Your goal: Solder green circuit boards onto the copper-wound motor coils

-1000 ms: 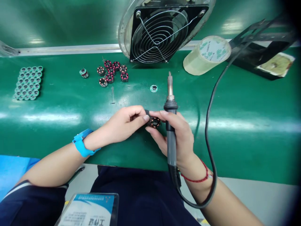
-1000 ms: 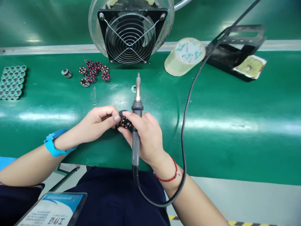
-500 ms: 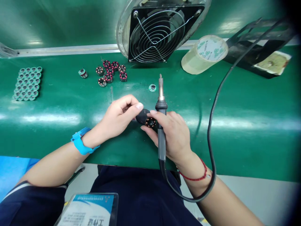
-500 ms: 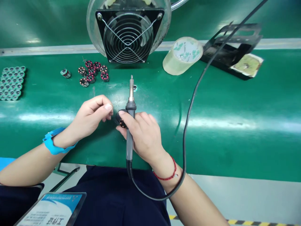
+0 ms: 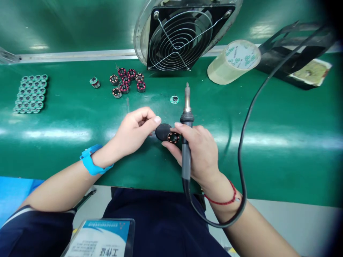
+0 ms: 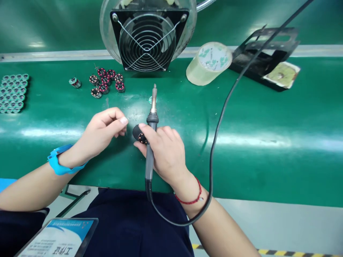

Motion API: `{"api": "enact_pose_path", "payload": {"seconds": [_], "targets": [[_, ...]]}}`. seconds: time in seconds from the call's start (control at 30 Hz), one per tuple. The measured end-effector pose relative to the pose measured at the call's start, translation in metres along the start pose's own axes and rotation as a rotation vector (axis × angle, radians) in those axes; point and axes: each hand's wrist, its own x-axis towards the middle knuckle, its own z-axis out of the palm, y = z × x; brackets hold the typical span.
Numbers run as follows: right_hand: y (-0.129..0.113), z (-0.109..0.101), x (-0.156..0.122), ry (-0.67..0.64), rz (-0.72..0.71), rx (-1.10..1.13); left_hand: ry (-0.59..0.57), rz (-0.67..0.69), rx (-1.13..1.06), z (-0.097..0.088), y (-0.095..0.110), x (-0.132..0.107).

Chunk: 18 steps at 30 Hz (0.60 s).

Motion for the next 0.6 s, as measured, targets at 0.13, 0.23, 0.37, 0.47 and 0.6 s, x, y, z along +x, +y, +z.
{"api": "enact_pose_path", "payload": {"seconds": [0.13,0.23,0.37,0.47,0.6], "targets": [[0.000,0.000,0.000,-0.041,-0.129,0.025,-0.200,-0.032,0.079,0.002,-0.006,0.001],[0.000,0.001,-0.001,-0.045,-0.144,0.023,-0.251,0.012,0.149,0.004,-0.007,-0.001],[0.003,0.000,0.000,-0.054,-0.059,-0.016,-0.137,0.014,0.147,0.001,-0.004,-0.001],[0.006,0.000,0.001,-0.058,0.042,-0.020,0.062,0.045,0.106,-0.005,-0.004,0.002],[0.008,0.006,0.002,-0.095,0.037,0.044,0.213,0.089,-0.017,-0.014,-0.005,0.008]]}}
